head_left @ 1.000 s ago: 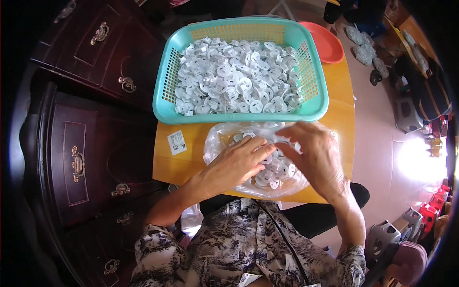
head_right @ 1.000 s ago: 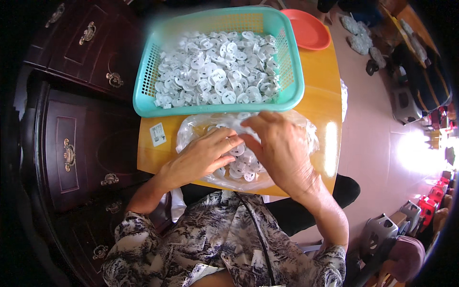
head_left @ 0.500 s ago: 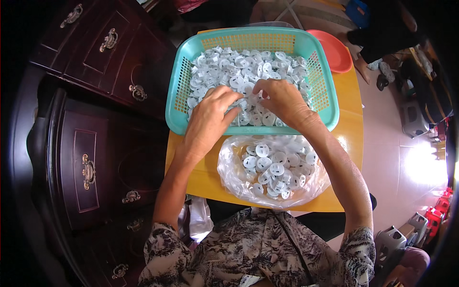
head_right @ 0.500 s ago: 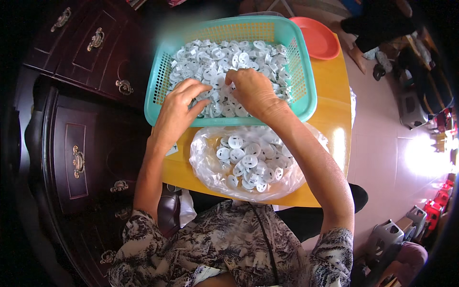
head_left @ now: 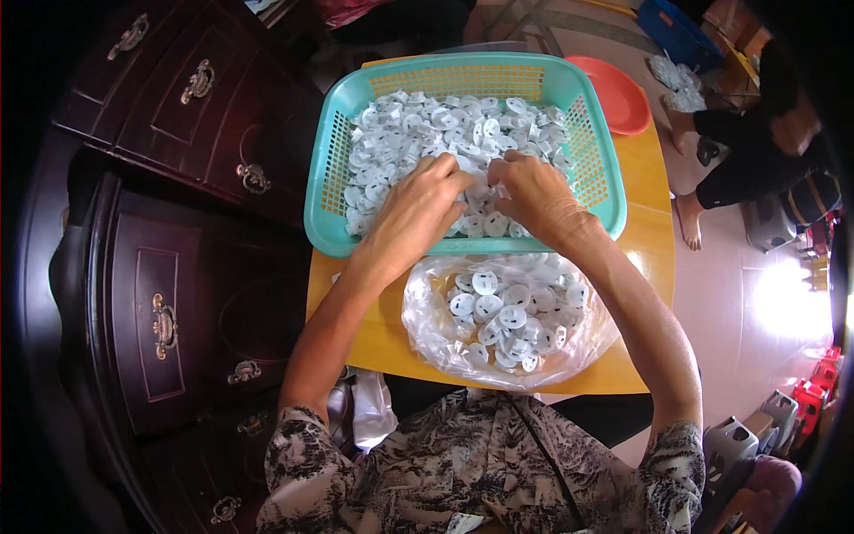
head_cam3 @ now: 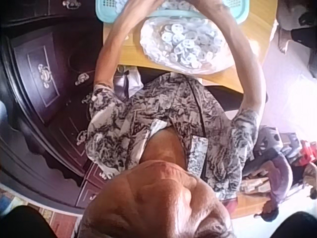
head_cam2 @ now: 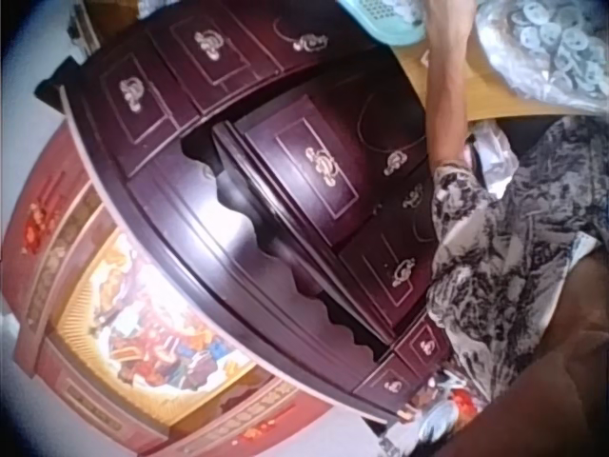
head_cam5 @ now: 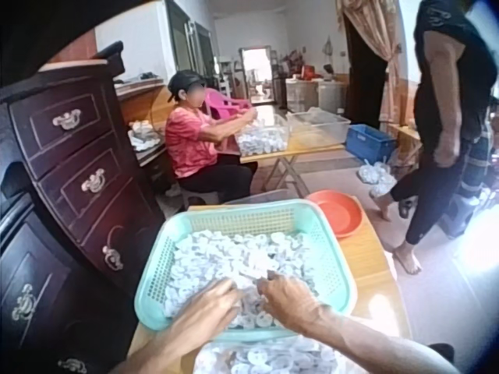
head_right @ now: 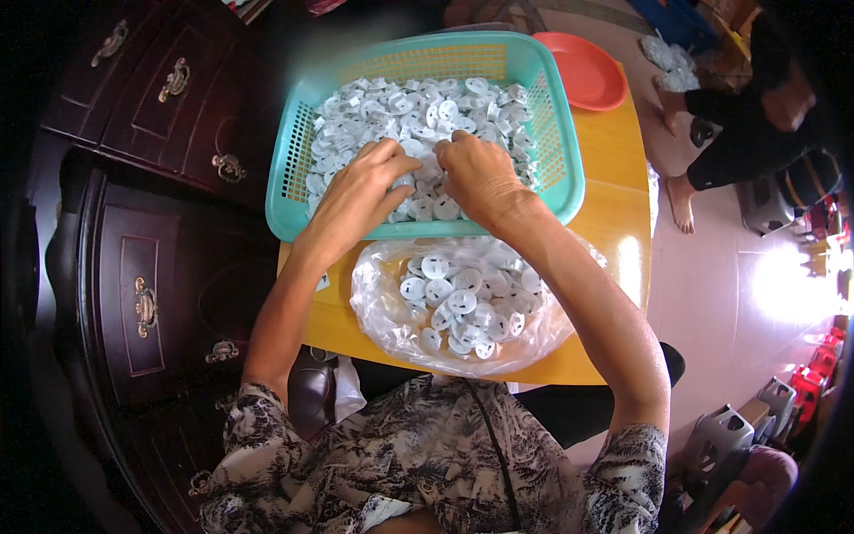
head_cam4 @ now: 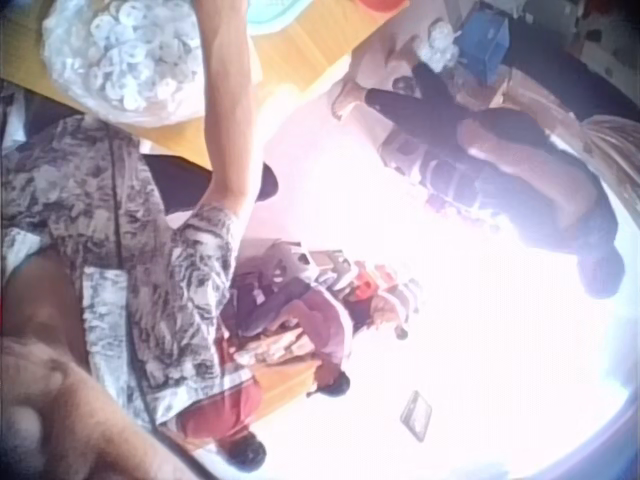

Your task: The person sorts small white plastic components by hand, transferring them from a basket into a plastic bag.

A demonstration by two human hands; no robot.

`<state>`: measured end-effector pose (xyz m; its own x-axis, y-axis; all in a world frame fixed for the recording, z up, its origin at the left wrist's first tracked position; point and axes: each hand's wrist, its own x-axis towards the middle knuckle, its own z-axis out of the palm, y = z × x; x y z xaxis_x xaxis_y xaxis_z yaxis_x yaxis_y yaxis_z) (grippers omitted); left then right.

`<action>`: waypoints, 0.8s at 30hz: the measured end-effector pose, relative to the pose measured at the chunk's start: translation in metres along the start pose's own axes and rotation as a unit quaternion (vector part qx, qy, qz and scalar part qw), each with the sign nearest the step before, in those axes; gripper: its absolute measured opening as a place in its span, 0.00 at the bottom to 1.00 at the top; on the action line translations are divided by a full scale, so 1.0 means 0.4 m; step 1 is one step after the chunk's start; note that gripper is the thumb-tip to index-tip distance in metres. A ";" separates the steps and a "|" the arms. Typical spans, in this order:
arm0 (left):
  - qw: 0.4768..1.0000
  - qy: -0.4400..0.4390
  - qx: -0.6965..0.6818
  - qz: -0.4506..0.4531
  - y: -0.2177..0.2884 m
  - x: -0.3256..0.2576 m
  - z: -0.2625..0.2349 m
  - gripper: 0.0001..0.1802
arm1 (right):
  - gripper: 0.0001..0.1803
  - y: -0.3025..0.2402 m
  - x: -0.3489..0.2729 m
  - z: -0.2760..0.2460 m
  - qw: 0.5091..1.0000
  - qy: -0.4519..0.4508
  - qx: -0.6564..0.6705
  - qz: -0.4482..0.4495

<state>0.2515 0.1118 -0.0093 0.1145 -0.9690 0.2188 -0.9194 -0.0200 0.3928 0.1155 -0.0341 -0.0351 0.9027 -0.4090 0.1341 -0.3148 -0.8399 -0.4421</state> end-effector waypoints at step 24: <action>0.991 0.073 -0.108 0.010 0.009 0.040 0.011 0.11 | 0.10 -0.010 -0.050 -0.061 0.957 0.105 0.267 0.040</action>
<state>0.2486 0.0951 -0.0083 0.1649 -0.9223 0.3495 -0.8219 0.0673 0.5656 0.0917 -0.0313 -0.0143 0.7852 -0.5747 0.2306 -0.1360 -0.5233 -0.8412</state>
